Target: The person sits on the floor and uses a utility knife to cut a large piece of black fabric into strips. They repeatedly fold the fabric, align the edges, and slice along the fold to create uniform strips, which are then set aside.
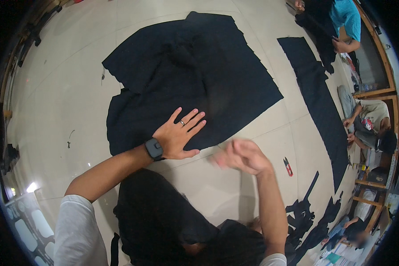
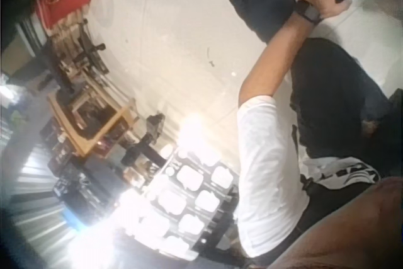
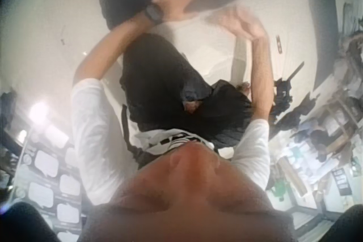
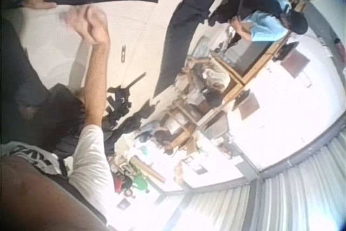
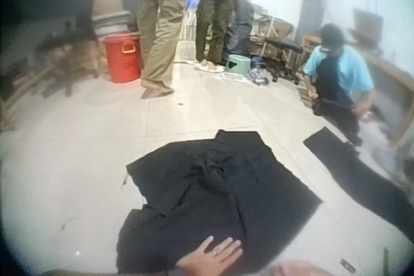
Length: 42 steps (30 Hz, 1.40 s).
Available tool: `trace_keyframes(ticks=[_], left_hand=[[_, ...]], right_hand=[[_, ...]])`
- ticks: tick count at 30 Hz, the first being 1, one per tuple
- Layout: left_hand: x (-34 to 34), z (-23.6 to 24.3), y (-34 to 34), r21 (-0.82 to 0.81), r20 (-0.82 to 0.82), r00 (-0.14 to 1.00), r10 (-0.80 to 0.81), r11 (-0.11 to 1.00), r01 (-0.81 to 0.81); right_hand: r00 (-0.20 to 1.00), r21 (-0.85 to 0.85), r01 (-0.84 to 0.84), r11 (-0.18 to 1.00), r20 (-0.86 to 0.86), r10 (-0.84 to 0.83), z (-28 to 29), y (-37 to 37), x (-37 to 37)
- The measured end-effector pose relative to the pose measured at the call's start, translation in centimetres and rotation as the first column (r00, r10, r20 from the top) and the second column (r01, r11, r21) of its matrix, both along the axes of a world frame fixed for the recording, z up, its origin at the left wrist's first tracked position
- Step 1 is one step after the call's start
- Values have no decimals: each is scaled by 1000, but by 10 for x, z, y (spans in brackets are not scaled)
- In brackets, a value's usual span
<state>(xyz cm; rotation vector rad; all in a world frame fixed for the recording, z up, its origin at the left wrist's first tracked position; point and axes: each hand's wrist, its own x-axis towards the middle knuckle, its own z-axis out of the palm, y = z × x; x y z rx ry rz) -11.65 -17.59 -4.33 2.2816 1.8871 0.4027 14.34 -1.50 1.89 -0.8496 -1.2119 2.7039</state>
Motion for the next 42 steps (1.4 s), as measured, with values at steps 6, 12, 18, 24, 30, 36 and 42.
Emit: trace_keyframes(ticks=[6,12,18,24,30,36,42], left_hand=[[-1,-2,-1,9,8,1000,8,1000,-8],[1,-5,-2,-8,1,1000,18,1000,-18],[1,-9,-1,12,-31,1000,7,1000,-7],[-1,-6,-2,7,-7,1000,9,1000,-9],[0,-4,-1,-14,-8,1000,19,1000,-19],[2,-5,0,17,12,1000,16,1000,-16],[1,-5,-4,21,-17,1000,26,999,-25]], right_hand=[[959,965,-258,48,261,-109,32,3,-94],[726,735,-623,-268,671,152,12,-15,-65],[757,759,-648,57,651,-60,-4,-6,-68],[796,795,-600,90,604,-32,-23,16,-52],[785,786,-613,77,617,-50,-23,57,-30],[737,755,-638,149,655,-167,-16,98,1],[788,458,-509,729,588,180,7,66,16]])
